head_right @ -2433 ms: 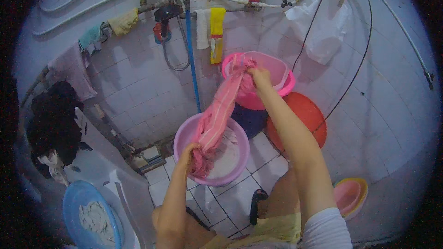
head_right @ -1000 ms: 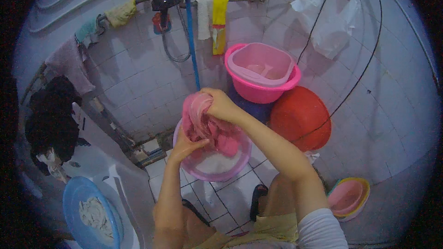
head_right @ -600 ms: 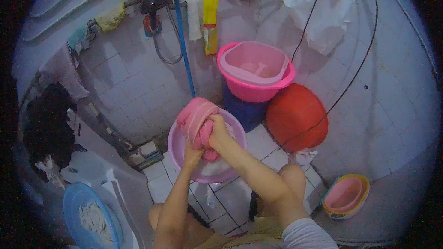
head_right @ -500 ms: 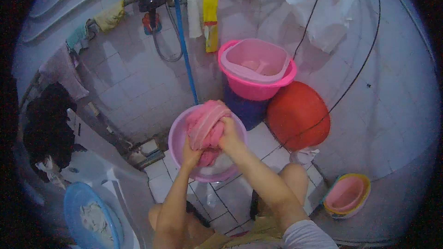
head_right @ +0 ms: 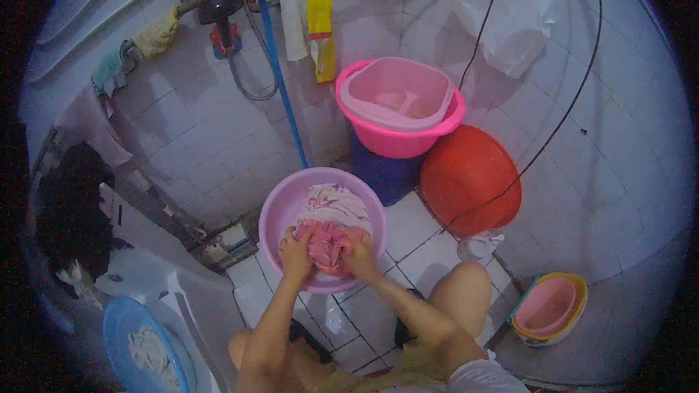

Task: The person sits on the floor and hand-washes a pink garment in a pink basin filled with soapy water. They repeatedly scrub, squeeze, and rinse the fabric by hand, occasionally lifting it to wring out excess water.

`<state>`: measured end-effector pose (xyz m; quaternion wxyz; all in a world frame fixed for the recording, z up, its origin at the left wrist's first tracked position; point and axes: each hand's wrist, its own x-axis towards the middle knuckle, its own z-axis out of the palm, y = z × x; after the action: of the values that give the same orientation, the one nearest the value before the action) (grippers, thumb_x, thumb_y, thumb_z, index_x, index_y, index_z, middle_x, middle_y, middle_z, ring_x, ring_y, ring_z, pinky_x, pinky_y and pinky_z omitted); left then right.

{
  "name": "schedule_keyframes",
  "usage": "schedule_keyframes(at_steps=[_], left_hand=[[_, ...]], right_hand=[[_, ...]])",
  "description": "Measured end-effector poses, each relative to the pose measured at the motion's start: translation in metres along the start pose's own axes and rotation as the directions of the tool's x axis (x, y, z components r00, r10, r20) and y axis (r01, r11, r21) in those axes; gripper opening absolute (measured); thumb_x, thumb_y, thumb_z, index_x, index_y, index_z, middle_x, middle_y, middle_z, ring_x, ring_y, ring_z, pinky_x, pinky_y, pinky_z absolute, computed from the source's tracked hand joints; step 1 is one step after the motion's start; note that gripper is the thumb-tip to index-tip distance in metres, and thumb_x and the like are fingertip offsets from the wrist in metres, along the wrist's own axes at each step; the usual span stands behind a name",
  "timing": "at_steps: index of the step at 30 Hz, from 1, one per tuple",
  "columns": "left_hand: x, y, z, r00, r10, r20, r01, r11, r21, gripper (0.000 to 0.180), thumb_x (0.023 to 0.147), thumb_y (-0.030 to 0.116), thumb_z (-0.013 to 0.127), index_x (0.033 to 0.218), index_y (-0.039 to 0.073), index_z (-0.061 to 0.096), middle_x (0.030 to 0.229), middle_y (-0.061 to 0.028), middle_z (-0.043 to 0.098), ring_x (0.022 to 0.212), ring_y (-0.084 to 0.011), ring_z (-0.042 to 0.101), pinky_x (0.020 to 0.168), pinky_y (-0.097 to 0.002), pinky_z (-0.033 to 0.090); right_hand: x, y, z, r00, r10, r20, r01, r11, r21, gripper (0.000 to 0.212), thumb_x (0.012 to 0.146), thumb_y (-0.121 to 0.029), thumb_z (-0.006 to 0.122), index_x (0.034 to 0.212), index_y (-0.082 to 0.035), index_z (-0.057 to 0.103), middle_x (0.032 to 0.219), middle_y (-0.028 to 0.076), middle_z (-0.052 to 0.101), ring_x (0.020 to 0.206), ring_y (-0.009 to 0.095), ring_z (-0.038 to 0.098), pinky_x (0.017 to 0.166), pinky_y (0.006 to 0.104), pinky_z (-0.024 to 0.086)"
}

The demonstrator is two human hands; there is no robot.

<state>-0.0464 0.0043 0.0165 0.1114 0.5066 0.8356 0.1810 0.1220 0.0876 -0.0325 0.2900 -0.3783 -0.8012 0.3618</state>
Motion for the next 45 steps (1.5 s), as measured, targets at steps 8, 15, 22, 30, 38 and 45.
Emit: schedule_keyframes(at_steps=[8, 15, 22, 30, 38, 45], left_hand=[[-0.003, 0.004, 0.023, 0.990, -0.043, 0.137, 0.053, 0.996, -0.075, 0.047, 0.088, 0.050, 0.042, 0.133, 0.036, 0.045, 0.147, -0.0164, 0.021, 0.129, -0.0496, 0.023, 0.101, -0.0644, 0.021], [0.019, 0.011, 0.039, 0.979, -0.180, 0.100, 0.172, 0.982, 0.084, 0.043, 0.092, 0.049, 0.036, 0.121, 0.023, 0.053, 0.126, -0.0195, 0.045, 0.115, -0.0410, 0.042, 0.092, -0.0585, 0.033], [0.036, -0.008, 0.068, 0.984, -0.175, 0.032, 0.164, 0.960, 0.225, 0.040, 0.092, 0.044, 0.038, 0.115, 0.017, 0.056, 0.119, -0.0170, 0.051, 0.107, -0.0375, 0.048, 0.088, -0.0546, 0.036], [0.022, 0.004, 0.054, 0.993, -0.118, 0.027, 0.112, 0.983, 0.148, 0.041, 0.087, 0.041, 0.047, 0.120, 0.017, 0.053, 0.131, -0.0196, 0.040, 0.116, -0.0396, 0.042, 0.092, -0.0557, 0.034], [0.000, 0.031, 0.025, 0.911, 0.332, 0.246, -0.330, 0.943, -0.052, 0.037, 0.076, 0.033, 0.063, 0.103, 0.008, 0.061, 0.104, -0.0206, 0.059, 0.097, -0.0386, 0.056, 0.083, -0.0473, 0.044], [-0.037, 0.030, 0.044, 0.800, 0.461, 0.384, -0.453, 0.884, -0.118, 0.038, 0.071, 0.038, 0.069, 0.087, 0.004, 0.064, 0.085, -0.0171, 0.064, 0.085, -0.0337, 0.062, 0.073, -0.0455, 0.048]], right_hand=[[0.006, -0.001, 0.054, 0.999, 0.018, -0.042, -0.029, 0.963, -0.267, 0.061, 0.081, -0.031, 0.060, 0.132, -0.004, 0.039, 0.117, 0.024, 0.044, 0.108, 0.040, 0.044, 0.094, 0.0482, 0.034], [0.019, -0.013, 0.050, 0.966, 0.256, 0.032, -0.230, 0.910, -0.346, 0.055, 0.082, -0.036, 0.059, 0.123, -0.003, 0.040, 0.106, 0.026, 0.053, 0.102, 0.042, 0.050, 0.084, 0.0510, 0.042], [0.048, -0.013, 0.032, 0.845, 0.439, 0.304, -0.352, 0.886, -0.303, 0.069, 0.083, -0.045, 0.058, 0.129, 0.000, 0.031, 0.098, 0.031, 0.060, 0.093, 0.046, 0.058, 0.076, 0.0504, 0.047], [0.090, 0.041, 0.032, 0.849, 0.158, 0.504, 0.004, 0.952, -0.305, 0.052, 0.082, -0.038, 0.058, 0.115, 0.001, 0.054, 0.104, 0.026, 0.061, 0.096, 0.041, 0.059, 0.081, 0.0462, 0.047], [0.093, 0.030, -0.035, 0.915, -0.084, 0.394, 0.151, 0.978, -0.143, 0.032, 0.073, -0.014, 0.060, 0.102, -0.001, 0.062, 0.104, 0.021, 0.061, 0.099, 0.038, 0.057, 0.087, 0.0437, 0.045], [0.088, 0.022, -0.061, 0.996, 0.056, -0.067, -0.081, 0.867, -0.492, 0.029, 0.073, -0.001, 0.058, 0.101, 0.002, 0.054, 0.100, 0.022, 0.057, 0.101, 0.038, 0.055, 0.086, 0.0427, 0.047]])
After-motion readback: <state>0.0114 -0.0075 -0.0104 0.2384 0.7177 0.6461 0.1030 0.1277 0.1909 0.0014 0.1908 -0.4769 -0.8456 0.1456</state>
